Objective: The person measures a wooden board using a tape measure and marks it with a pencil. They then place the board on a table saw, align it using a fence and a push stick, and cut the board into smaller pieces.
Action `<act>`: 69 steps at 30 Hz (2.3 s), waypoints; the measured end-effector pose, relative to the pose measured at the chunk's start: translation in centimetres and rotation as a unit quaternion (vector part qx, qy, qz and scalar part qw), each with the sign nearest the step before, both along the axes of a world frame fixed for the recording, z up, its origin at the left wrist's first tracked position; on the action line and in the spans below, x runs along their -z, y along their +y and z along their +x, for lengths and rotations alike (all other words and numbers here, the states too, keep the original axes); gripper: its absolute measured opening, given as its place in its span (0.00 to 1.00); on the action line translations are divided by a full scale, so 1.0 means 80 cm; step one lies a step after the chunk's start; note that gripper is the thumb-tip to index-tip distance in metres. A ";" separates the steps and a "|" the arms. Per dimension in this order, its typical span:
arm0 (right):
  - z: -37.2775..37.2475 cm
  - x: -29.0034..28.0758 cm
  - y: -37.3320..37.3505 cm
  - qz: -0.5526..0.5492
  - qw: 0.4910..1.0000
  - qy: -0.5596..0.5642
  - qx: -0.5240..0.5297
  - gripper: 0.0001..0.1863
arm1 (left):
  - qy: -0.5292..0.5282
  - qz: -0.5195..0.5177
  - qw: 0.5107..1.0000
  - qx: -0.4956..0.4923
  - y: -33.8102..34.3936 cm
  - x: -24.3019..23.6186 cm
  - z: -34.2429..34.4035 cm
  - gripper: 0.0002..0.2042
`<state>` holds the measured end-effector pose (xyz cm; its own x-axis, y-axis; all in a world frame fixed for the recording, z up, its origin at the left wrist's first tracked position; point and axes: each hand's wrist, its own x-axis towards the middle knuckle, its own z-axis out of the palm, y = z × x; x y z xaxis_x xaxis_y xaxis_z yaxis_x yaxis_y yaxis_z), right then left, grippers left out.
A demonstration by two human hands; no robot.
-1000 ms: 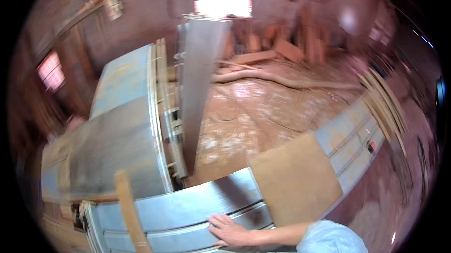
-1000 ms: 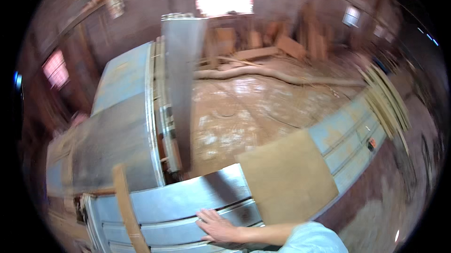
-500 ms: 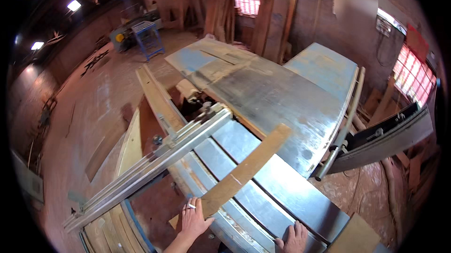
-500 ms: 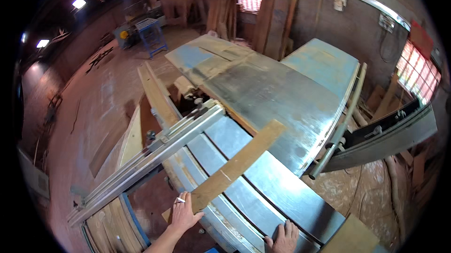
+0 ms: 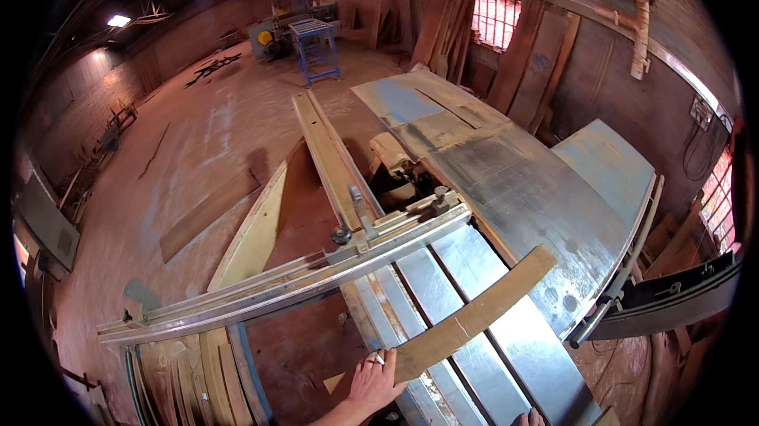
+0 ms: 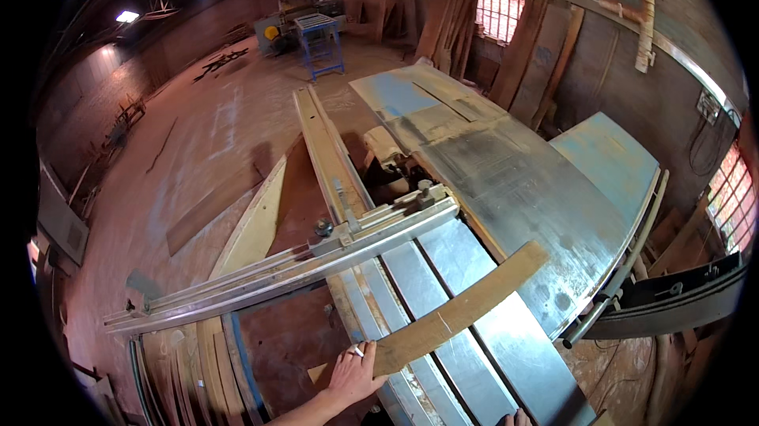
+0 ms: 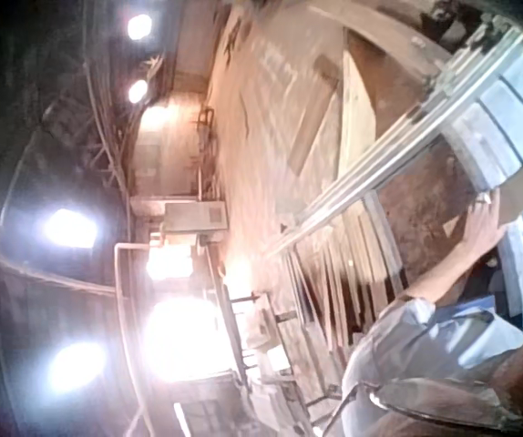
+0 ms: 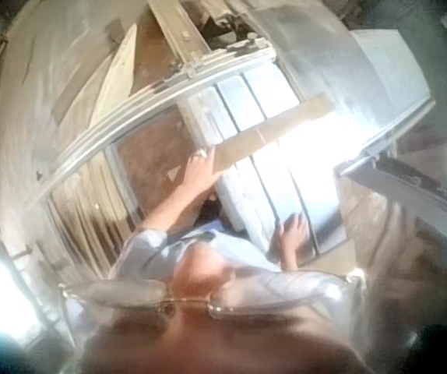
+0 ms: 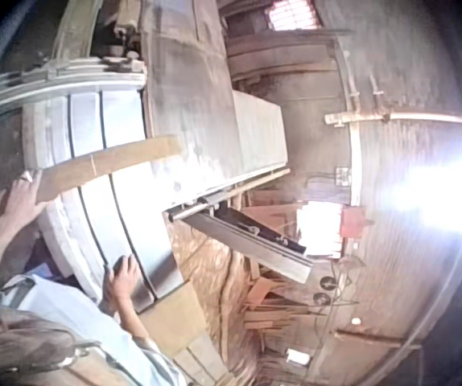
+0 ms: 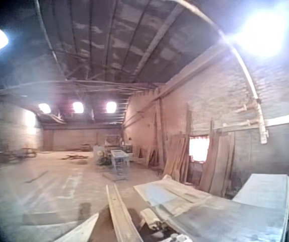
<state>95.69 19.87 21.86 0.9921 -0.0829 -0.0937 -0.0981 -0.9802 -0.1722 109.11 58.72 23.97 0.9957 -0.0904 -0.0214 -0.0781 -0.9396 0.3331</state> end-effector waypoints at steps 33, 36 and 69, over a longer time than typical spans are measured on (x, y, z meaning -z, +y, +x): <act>-0.022 -0.009 -0.005 0.048 0.998 -0.037 0.001 0.37 | -0.095 -0.002 0.995 -0.008 0.028 -0.015 0.020 0.42; -0.029 -0.004 -0.005 0.043 0.998 -0.038 0.017 0.36 | -0.120 0.008 0.993 0.016 0.037 0.003 0.035 0.43; -0.037 -0.029 0.012 0.044 0.996 0.060 0.044 0.39 | -0.104 -0.034 0.994 0.031 -0.038 0.035 0.316 0.41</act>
